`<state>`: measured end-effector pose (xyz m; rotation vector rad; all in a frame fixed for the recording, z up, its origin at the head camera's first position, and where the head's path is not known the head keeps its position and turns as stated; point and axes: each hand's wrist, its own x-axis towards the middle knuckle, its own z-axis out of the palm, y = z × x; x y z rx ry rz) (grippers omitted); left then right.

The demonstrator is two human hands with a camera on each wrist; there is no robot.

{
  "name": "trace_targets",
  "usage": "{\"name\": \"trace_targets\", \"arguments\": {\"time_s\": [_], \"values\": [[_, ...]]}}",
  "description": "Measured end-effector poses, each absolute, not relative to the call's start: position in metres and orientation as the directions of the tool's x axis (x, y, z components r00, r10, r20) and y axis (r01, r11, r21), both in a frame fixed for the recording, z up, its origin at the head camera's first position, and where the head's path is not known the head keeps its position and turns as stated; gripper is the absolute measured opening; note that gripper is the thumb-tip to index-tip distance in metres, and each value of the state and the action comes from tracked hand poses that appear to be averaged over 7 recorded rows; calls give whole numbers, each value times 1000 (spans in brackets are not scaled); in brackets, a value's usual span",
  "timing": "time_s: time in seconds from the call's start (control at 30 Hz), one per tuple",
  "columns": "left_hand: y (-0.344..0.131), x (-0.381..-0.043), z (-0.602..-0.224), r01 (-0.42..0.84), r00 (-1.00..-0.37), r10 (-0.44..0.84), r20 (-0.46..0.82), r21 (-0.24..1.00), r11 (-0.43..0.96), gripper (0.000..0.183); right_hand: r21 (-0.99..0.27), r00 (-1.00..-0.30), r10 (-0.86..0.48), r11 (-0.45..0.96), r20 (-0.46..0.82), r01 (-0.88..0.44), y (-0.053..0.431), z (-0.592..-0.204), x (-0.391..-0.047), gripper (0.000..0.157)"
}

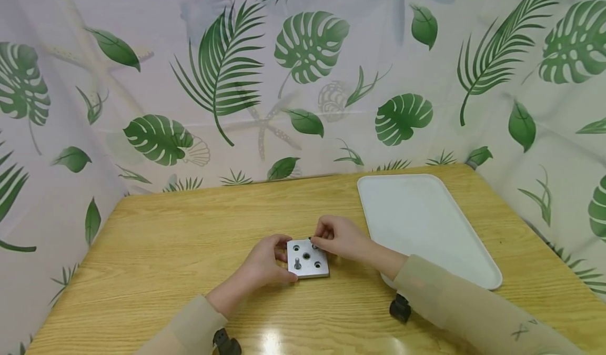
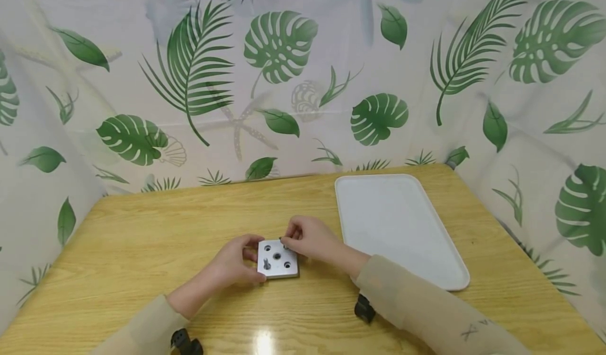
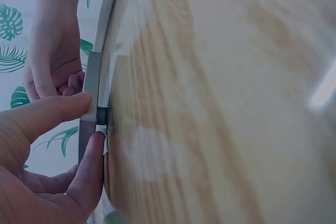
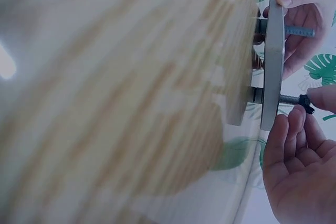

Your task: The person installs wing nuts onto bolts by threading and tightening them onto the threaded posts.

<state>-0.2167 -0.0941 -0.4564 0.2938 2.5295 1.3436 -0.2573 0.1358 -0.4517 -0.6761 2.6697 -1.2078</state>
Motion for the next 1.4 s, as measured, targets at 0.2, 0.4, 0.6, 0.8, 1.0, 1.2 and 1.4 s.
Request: {"name": "trace_targets", "arguments": {"time_s": [0.2, 0.4, 0.6, 0.8, 1.0, 1.2, 1.4], "values": [[-94, -217, -456, 60, -945, 300, -130, 834, 549, 83, -722, -887, -456, 593, 63, -356, 135, -449, -255, 10], [-94, -217, -456, 49, -945, 295, -140, 833, 550, 83, -739, -838, -543, 544, 53, -399, 138, -447, -255, 37], [-94, -217, -455, 50, -944, 298, -144, 829, 557, 82, -742, -813, -578, 516, 67, -428, 140, -448, -256, 33], [-94, -217, -454, 51, -944, 296, -145, 823, 566, 81, -741, -829, -554, 526, 74, -418, 138, -451, -258, 12], [-94, -217, -454, 56, -944, 300, -140, 826, 561, 81, -710, -875, -477, 589, 82, -387, 134, -450, -258, 10], [-94, -217, -455, 54, -944, 301, -139, 832, 553, 82, -681, -902, -428, 642, 62, -351, 132, -449, -257, 16], [-94, -219, -456, 48, -946, 295, -138, 837, 545, 82, -759, -898, -438, 569, 48, -318, 135, -447, -256, 22]]}}
